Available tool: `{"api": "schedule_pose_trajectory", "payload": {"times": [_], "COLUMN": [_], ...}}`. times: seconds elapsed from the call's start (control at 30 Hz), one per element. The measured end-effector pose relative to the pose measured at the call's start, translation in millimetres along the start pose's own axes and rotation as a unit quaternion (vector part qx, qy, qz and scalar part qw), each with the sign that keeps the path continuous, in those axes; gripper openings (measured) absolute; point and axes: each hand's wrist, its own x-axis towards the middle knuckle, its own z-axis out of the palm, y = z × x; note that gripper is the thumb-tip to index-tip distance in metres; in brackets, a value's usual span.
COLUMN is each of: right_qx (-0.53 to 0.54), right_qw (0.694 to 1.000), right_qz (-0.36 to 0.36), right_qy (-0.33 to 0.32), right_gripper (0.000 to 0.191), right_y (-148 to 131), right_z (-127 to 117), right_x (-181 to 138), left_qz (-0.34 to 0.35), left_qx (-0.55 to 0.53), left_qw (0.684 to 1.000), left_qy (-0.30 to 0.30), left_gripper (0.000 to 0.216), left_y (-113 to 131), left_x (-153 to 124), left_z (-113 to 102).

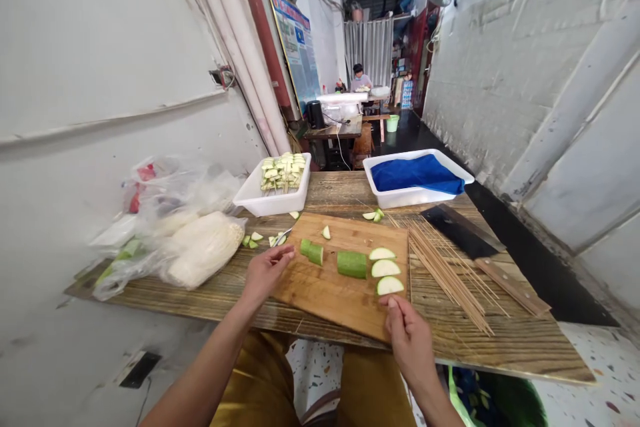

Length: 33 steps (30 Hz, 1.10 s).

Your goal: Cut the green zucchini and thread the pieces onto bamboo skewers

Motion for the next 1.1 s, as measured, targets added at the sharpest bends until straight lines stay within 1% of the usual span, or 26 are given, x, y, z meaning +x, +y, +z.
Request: {"api": "schedule_pose_trajectory", "payload": {"times": [0.07, 0.17, 0.23, 0.3, 0.37, 0.43, 0.5, 0.57, 0.63, 0.7, 0.8, 0.97, 1.1], "right_qx": [0.046, 0.110, 0.118, 0.110, 0.101, 0.091, 0.080, 0.078, 0.078, 0.073, 0.074, 0.091, 0.151], "right_qw": [0.999, 0.992, 0.991, 0.992, 0.993, 0.994, 0.995, 0.995, 0.995, 0.996, 0.996, 0.994, 0.986], "right_qz": [0.026, 0.054, 0.061, 0.060, 0.056, 0.054, 0.056, 0.060, 0.058, 0.052, 0.048, 0.052, 0.064], "right_qy": [0.011, 0.022, 0.018, 0.011, 0.005, 0.004, 0.005, 0.004, -0.002, -0.009, -0.016, -0.012, 0.012], "right_gripper": [0.038, 0.039, 0.039, 0.039, 0.039, 0.038, 0.038, 0.038, 0.039, 0.038, 0.037, 0.036, 0.034], "right_y": [2.5, 5.2, 6.2, 7.3, 8.6, 9.1, 8.2, 6.6, 5.1, 4.5, 5.6, 11.3, 15.0], "right_z": [-4.6, -7.6, -8.0, -7.8, -7.5, -7.1, -6.7, -6.5, -6.8, -7.3, -8.0, -8.2, -10.2], "right_x": [2.0, 2.5, 1.9, 1.3, 1.2, 1.4, 1.5, 1.3, 1.0, 0.9, 1.2, 2.2, 2.1], "left_qz": [0.025, 0.021, 0.016, 0.047, 0.102, 0.138, 0.148, 0.153, 0.155, 0.156, 0.163, 0.191, 0.204], "left_qx": [0.079, 0.185, 0.238, 0.264, 0.269, 0.266, 0.262, 0.261, 0.263, 0.267, 0.263, 0.265, 0.268], "left_qw": [0.996, 0.982, 0.970, 0.959, 0.947, 0.937, 0.930, 0.925, 0.922, 0.922, 0.926, 0.916, 0.910], "left_qy": [-0.017, -0.033, -0.054, -0.092, -0.139, -0.182, -0.210, -0.230, -0.238, -0.231, -0.218, -0.232, -0.244], "left_gripper": [0.031, 0.031, 0.032, 0.037, 0.045, 0.054, 0.056, 0.049, 0.040, 0.034, 0.032, 0.027, 0.033], "left_y": [3.9, 12.3, 15.0, 14.0, 10.2, 5.2, 0.8, -2.3, -4.0, -5.2, -7.2, -8.9, -6.0], "left_x": [7.2, 20.0, 28.8, 36.2, 42.0, 47.0, 51.9, 56.6, 60.1, 61.5, 60.8, 60.2, 61.4], "left_z": [-0.6, -2.0, -4.3, -6.4, -6.9, -5.1, -2.1, 0.2, 0.8, -0.2, -1.8, -2.0, -3.4]}}
